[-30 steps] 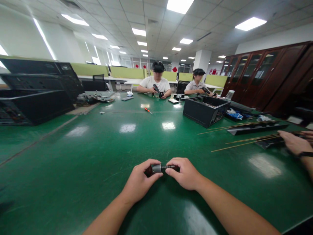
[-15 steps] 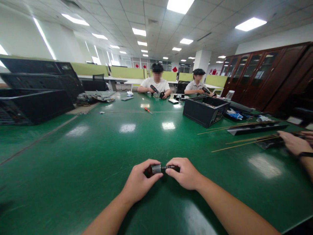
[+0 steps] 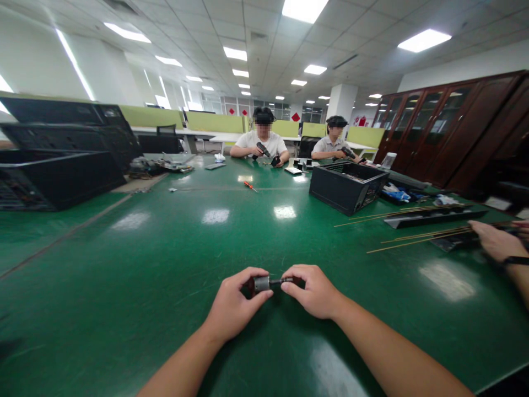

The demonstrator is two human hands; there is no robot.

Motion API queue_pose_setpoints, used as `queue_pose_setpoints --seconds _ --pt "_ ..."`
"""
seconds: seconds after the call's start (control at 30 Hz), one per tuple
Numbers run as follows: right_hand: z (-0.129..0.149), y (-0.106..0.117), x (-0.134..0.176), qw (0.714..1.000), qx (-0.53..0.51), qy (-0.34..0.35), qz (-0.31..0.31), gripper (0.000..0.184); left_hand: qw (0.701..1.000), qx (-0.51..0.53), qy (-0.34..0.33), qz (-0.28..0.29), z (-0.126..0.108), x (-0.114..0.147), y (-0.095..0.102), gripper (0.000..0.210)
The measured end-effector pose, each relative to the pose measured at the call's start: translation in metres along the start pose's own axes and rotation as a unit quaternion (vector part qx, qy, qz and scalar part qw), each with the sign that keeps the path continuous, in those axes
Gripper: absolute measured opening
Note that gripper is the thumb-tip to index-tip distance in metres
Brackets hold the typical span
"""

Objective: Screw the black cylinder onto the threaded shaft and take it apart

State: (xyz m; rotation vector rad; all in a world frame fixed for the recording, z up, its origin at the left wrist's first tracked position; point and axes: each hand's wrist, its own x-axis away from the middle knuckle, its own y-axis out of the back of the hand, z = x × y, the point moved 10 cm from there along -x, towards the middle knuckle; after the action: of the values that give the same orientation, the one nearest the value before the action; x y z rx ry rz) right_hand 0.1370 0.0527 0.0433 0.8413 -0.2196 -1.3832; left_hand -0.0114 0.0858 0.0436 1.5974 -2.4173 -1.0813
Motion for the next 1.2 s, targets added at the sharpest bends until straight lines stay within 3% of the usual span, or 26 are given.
queue_pose_setpoints --seconds 1.2 --pt "-0.0022 0.0030 0.0008 1.000 0.000 -0.006 -0.007 0.011 1.000 0.002 0.022 -0.001 0.0045 -0.0005 0.0002 0.027"
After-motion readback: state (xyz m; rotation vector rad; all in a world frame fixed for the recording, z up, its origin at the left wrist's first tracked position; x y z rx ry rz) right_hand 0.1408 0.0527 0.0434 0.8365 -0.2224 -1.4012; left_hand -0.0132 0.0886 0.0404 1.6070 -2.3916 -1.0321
